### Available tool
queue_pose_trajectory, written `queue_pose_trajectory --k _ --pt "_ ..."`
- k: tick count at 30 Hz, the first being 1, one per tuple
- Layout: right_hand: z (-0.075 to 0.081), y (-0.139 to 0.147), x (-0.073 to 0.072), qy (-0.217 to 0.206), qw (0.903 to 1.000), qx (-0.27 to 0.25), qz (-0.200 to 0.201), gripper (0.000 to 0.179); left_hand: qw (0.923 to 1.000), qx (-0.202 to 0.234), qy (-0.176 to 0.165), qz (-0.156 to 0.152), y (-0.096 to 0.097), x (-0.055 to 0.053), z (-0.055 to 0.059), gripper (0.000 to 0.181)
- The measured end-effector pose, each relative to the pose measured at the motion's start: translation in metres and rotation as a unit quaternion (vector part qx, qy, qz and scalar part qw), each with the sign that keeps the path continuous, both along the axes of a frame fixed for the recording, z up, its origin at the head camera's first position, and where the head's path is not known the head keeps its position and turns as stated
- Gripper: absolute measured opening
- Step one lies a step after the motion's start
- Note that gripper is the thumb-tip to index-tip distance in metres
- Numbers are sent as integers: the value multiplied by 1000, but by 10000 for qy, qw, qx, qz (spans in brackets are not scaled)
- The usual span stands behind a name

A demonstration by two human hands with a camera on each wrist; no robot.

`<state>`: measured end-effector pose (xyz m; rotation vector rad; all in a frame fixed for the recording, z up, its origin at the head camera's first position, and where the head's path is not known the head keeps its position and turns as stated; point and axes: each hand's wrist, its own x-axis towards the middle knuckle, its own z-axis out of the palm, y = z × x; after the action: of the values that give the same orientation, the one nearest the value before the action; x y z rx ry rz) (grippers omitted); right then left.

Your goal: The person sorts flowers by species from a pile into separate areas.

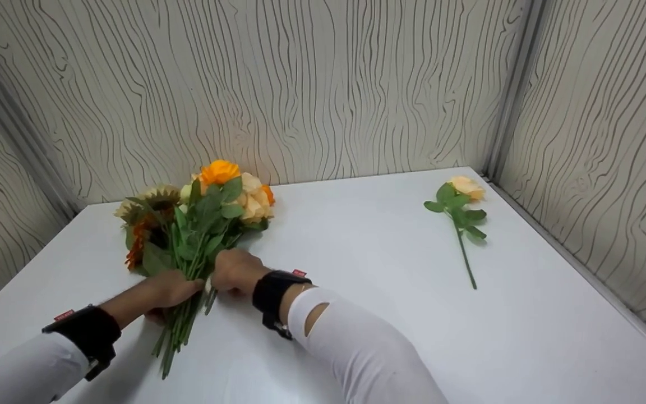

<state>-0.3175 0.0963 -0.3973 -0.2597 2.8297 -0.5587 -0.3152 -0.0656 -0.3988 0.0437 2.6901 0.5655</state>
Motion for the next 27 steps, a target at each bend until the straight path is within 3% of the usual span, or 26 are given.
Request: queue_pose_trajectory --k 3,11,17,20,27 --pt "3 7 -1 -93 9999 22 -59 37 9998 -120 61 -136 -2 -1 1 47" --pt "7 33 -9 -518 9972 380 -373 33 9990 -198 160 -360 -4 -2 1 47" --pt "13 66 -11 -850 9913 472 -892 26 9984 -85 201 -515 -7 -7 1 46" --pt "14 84 -8 -753 9893 840 -923 26 9980 -127 220 -584 -13 -12 3 53" --pt "15 124 1 -405 9818 1698 -751 24 9994 -149 45 -302 -29 -24 5 64"
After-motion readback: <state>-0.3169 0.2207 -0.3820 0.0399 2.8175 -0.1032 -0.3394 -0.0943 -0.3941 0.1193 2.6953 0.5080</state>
